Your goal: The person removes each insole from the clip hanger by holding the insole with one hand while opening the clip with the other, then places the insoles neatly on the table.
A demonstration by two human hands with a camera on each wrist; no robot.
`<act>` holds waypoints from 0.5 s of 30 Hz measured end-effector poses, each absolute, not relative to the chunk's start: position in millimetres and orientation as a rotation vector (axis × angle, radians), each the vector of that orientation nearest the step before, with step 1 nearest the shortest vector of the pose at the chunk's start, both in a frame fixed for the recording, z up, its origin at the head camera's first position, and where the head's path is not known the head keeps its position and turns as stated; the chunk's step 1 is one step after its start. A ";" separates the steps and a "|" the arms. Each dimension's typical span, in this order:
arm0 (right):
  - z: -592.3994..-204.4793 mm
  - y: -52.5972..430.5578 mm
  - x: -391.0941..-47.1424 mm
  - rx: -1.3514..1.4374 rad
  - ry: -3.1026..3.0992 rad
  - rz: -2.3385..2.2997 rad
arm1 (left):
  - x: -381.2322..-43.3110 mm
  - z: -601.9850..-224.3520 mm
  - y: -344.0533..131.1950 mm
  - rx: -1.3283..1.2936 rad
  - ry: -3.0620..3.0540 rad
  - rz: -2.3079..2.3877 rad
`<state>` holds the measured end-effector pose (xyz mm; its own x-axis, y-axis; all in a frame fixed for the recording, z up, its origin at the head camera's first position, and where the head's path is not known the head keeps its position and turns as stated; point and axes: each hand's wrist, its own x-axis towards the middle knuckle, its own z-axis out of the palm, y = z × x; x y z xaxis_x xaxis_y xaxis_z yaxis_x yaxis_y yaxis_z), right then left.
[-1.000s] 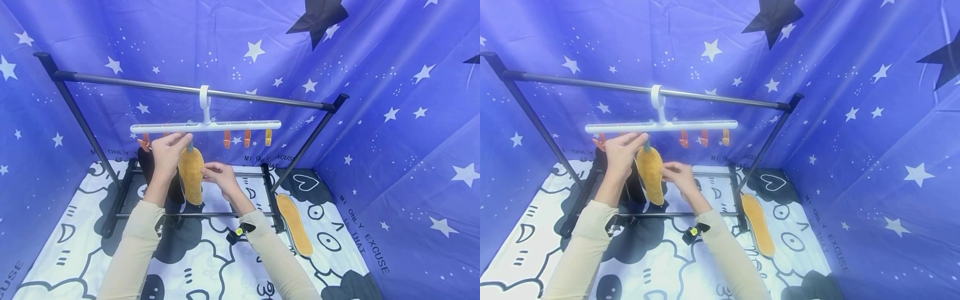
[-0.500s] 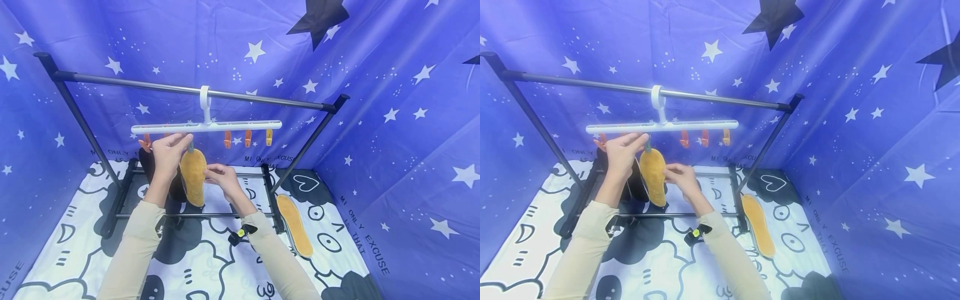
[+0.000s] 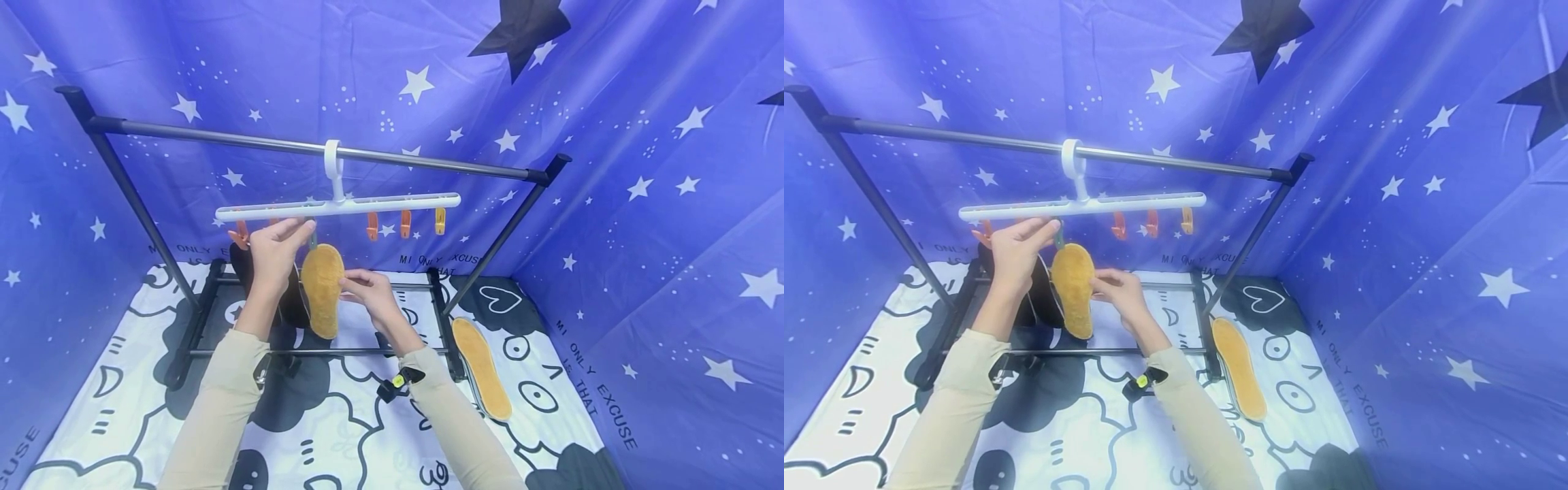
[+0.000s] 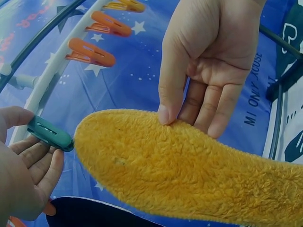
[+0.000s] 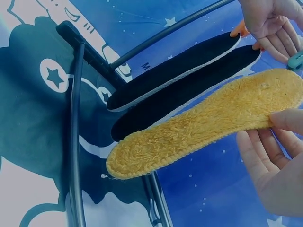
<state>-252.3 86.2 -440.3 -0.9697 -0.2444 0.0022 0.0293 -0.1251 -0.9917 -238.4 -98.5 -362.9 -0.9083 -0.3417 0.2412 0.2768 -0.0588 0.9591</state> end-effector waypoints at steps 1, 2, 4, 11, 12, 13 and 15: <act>-440.7 86.9 -252.5 -0.239 1.949 -2.212 | -238.4 -363.0 -98.8 0.064 -1.808 -2.021; -441.1 87.5 -252.8 -0.235 1.955 -2.210 | -238.3 -363.0 -99.0 0.058 -1.804 -2.023; -441.9 88.8 -253.3 -0.221 1.967 -2.205 | -237.9 -363.0 -99.1 0.049 -1.797 -2.025; -444.2 94.0 -255.8 -0.202 1.963 -2.210 | -236.4 -363.0 -99.8 0.030 -1.798 -2.027; -444.1 94.9 -255.9 -0.201 1.962 -2.212 | -236.3 -362.9 -99.8 0.028 -1.799 -2.028; -444.1 95.8 -256.0 -0.200 1.959 -2.215 | -236.1 -363.0 -99.8 0.026 -1.797 -2.032; -443.6 97.6 -255.8 -0.199 1.960 -2.216 | -236.0 -363.0 -99.8 0.024 -1.788 -2.042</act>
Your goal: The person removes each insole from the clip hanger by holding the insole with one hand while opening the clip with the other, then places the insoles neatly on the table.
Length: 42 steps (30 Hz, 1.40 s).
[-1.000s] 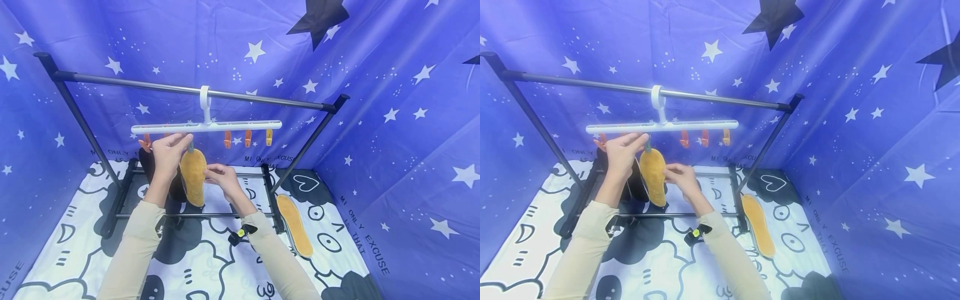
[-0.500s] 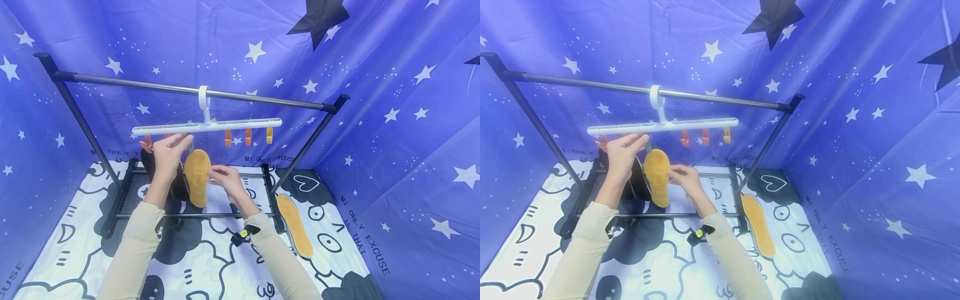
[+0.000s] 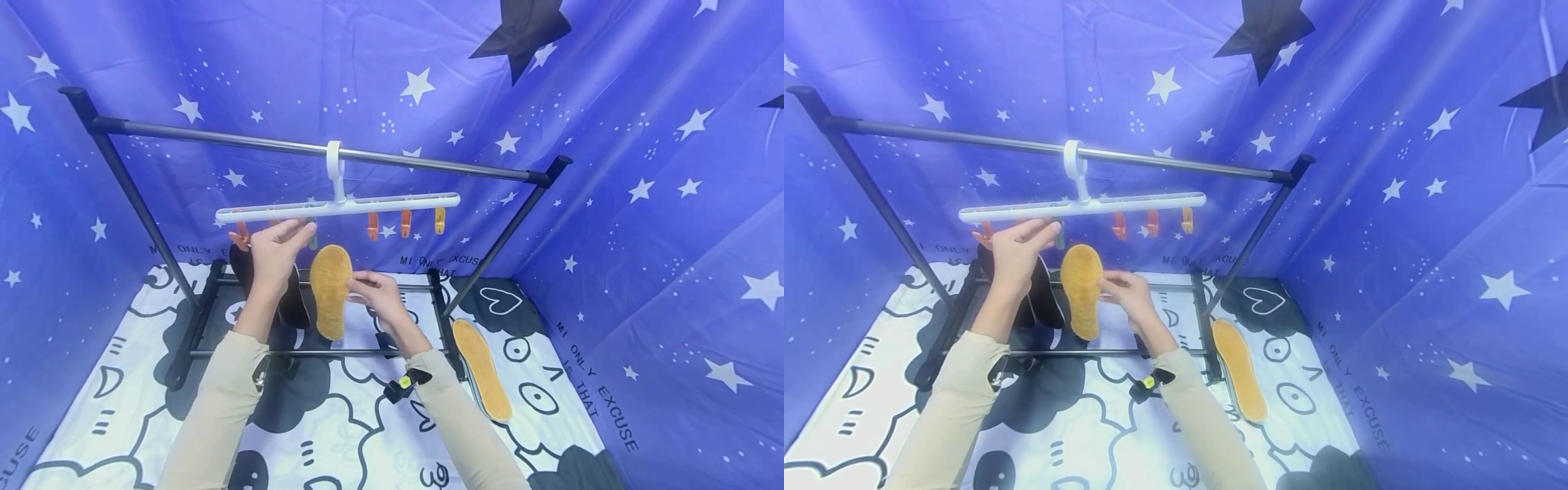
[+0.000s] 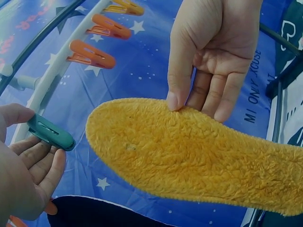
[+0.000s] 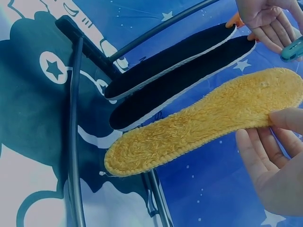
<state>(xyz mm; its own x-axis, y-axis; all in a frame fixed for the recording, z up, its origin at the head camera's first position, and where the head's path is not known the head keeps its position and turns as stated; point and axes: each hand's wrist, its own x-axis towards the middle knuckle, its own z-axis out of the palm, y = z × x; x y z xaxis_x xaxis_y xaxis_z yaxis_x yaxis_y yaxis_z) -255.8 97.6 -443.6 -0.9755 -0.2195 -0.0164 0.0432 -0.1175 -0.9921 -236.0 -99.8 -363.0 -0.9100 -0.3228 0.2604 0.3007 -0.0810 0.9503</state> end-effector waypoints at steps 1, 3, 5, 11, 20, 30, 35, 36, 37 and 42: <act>-443.6 98.7 -255.7 -0.199 1.956 -2.219 | -236.2 -363.2 -99.6 0.024 -1.784 -2.048; -443.0 101.0 -255.1 -0.198 1.952 -2.219 | -236.6 -363.4 -99.0 0.025 -1.778 -2.057; -442.0 103.5 -254.3 -0.205 1.956 -2.211 | -236.7 -363.3 -98.4 0.024 -1.772 -2.064; -439.8 114.0 -254.9 -0.233 1.971 -2.199 | -236.7 -363.4 -97.5 0.016 -1.773 -2.070; -435.7 135.8 -259.8 -0.238 1.934 -2.217 | -237.3 -365.6 -97.7 0.034 -1.776 -2.076; -426.9 166.4 -266.6 -0.164 1.916 -2.195 | -238.2 -365.3 -96.8 0.022 -1.779 -2.057; -428.6 180.7 -267.5 -0.153 1.934 -2.180 | -239.0 -365.6 -96.0 0.025 -1.780 -2.051; -429.2 183.4 -267.5 -0.152 1.939 -2.175 | -239.0 -365.6 -96.0 0.026 -1.782 -2.048; -429.5 186.1 -267.3 -0.151 1.939 -2.174 | -238.9 -365.5 -96.1 0.026 -1.784 -2.046; -428.0 199.8 -264.4 -0.137 1.946 -2.168 | -238.4 -365.1 -96.9 0.031 -1.796 -2.040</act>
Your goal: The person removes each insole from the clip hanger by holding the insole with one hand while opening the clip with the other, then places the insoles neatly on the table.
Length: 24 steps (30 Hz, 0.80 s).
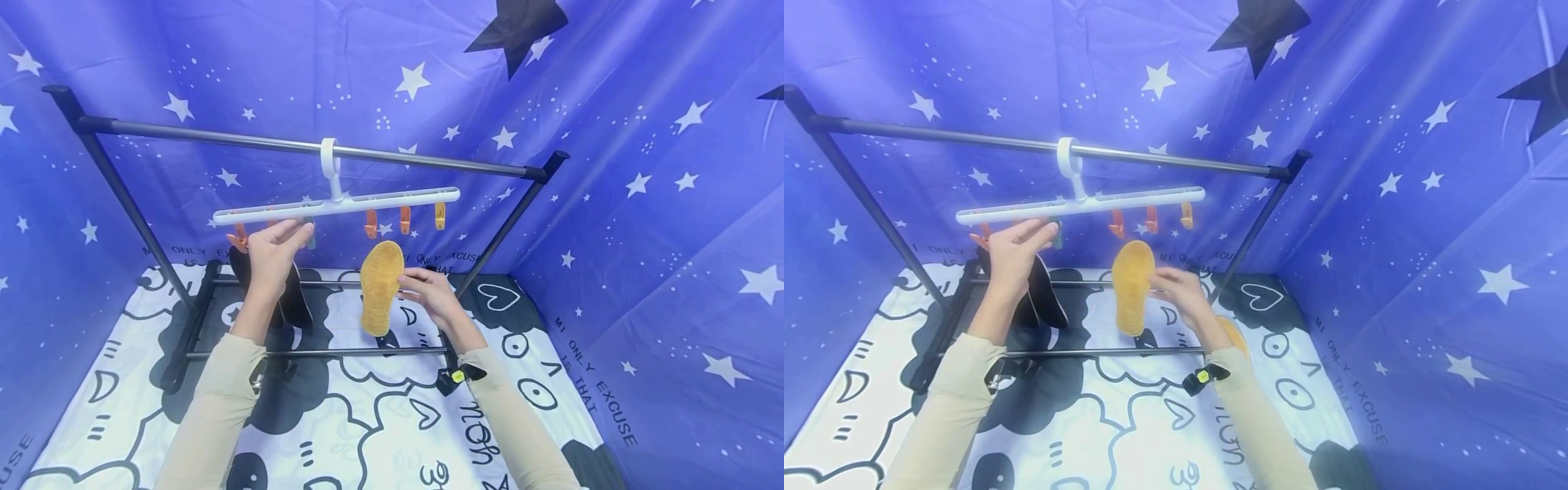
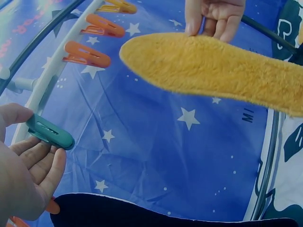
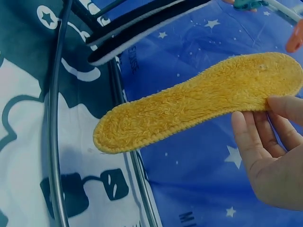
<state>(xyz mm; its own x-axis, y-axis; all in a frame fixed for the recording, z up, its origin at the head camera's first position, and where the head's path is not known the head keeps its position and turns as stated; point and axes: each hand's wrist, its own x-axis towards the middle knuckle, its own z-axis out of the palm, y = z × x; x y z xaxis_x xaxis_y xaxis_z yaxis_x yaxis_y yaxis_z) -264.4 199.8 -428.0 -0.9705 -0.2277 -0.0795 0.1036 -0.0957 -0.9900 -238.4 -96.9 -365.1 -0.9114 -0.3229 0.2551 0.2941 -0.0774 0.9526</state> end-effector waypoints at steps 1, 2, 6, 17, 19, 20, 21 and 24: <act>-427.2 203.0 -263.5 -0.131 1.951 -2.166 | -238.4 -365.1 -96.8 0.031 -1.796 -2.043; -426.3 206.0 -262.8 -0.126 1.957 -2.163 | -238.3 -365.1 -96.8 0.031 -1.795 -2.046; -422.8 218.1 -261.1 -0.093 1.968 -2.157 | -238.2 -365.0 -96.6 0.025 -1.779 -2.057; -417.6 253.6 -261.4 -0.063 1.904 -2.207 | -237.1 -364.4 -95.7 -0.017 -1.766 -2.051; -416.9 260.1 -260.4 -0.061 1.898 -2.212 | -237.2 -364.5 -95.6 -0.015 -1.768 -2.050; -416.7 263.2 -259.8 -0.057 1.900 -2.211 | -237.2 -364.6 -95.6 -0.012 -1.768 -2.049; -416.7 266.4 -259.5 -0.055 1.903 -2.205 | -237.3 -364.7 -95.6 -0.011 -1.767 -2.051; -416.7 275.4 -258.1 -0.053 1.911 -2.193 | -237.6 -364.8 -95.5 -0.010 -1.763 -2.055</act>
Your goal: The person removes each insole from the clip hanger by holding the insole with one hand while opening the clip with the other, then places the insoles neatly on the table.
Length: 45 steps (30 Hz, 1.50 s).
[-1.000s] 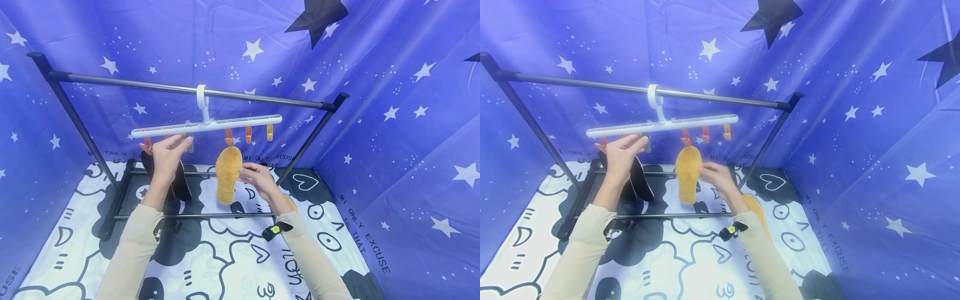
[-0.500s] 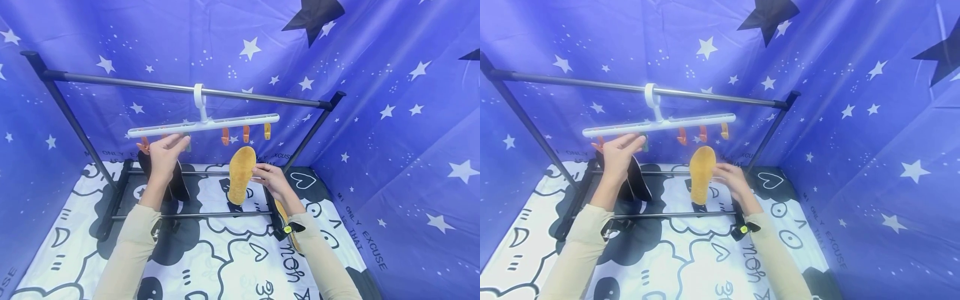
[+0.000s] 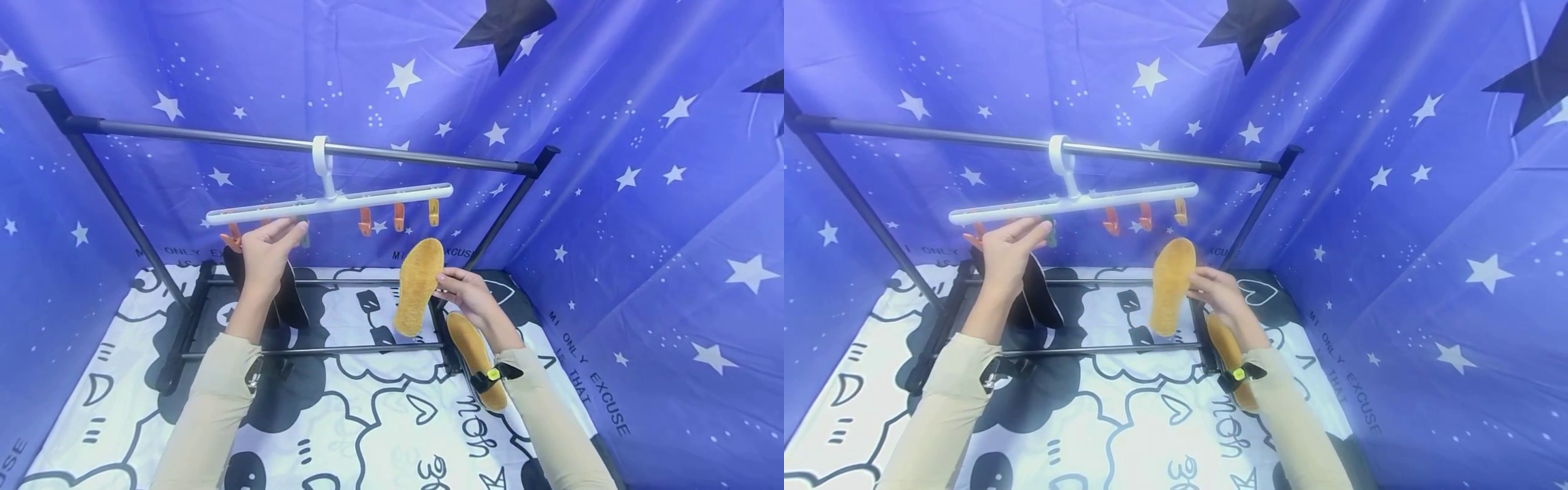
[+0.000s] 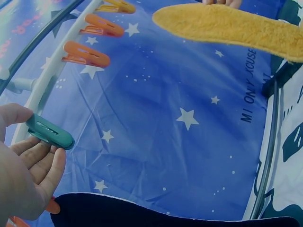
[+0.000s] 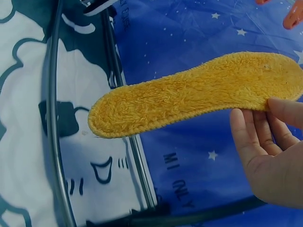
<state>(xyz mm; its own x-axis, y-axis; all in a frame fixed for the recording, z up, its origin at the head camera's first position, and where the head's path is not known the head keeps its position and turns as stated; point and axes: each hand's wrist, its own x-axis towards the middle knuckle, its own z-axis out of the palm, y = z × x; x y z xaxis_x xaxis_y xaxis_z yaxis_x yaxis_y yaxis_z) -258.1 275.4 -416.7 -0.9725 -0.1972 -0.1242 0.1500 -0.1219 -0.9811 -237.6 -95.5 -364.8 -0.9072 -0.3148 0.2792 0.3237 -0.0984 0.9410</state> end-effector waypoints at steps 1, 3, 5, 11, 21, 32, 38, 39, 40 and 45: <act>-416.6 278.1 -257.7 -0.048 1.917 -2.188 | -237.8 -365.0 -95.7 -0.010 -1.760 -2.057; -416.9 284.2 -257.0 -0.050 1.930 -2.170 | -238.3 -365.4 -95.8 -0.013 -1.757 -2.060; -417.3 290.1 -256.3 -0.052 1.941 -2.162 | -238.9 -365.7 -95.9 -0.016 -1.754 -2.061; -419.0 307.3 -254.2 -0.049 1.981 -2.138 | -239.5 -366.4 -95.7 -0.024 -1.753 -2.056; -417.9 327.5 -248.9 -0.032 1.998 -2.127 | -238.1 -366.3 -95.3 -0.032 -1.752 -2.064; -418.9 341.1 -243.2 0.040 2.117 -2.069 | -238.0 -365.8 -95.2 -0.038 -1.753 -2.063; -421.3 348.6 -241.5 0.092 2.169 -2.014 | -237.5 -365.7 -95.2 -0.031 -1.761 -2.059; -421.6 349.7 -241.1 0.101 2.181 -1.999 | -237.6 -365.8 -95.2 -0.033 -1.760 -2.056; -422.0 350.8 -240.8 0.112 2.193 -1.986 | -237.7 -365.8 -95.0 -0.037 -1.759 -2.055; -422.3 355.2 -239.6 0.172 2.261 -1.895 | -238.2 -365.7 -94.5 -0.042 -1.749 -2.062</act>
<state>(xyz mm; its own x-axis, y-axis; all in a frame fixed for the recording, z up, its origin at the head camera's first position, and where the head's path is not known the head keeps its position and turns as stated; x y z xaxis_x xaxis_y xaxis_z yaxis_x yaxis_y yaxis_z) -239.6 355.2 -422.3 -0.9759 -0.0309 -0.2161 0.2074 0.1780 -0.9619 -238.2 -94.5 -365.7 -0.9055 -0.3037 0.2962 0.3418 -0.1086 0.9335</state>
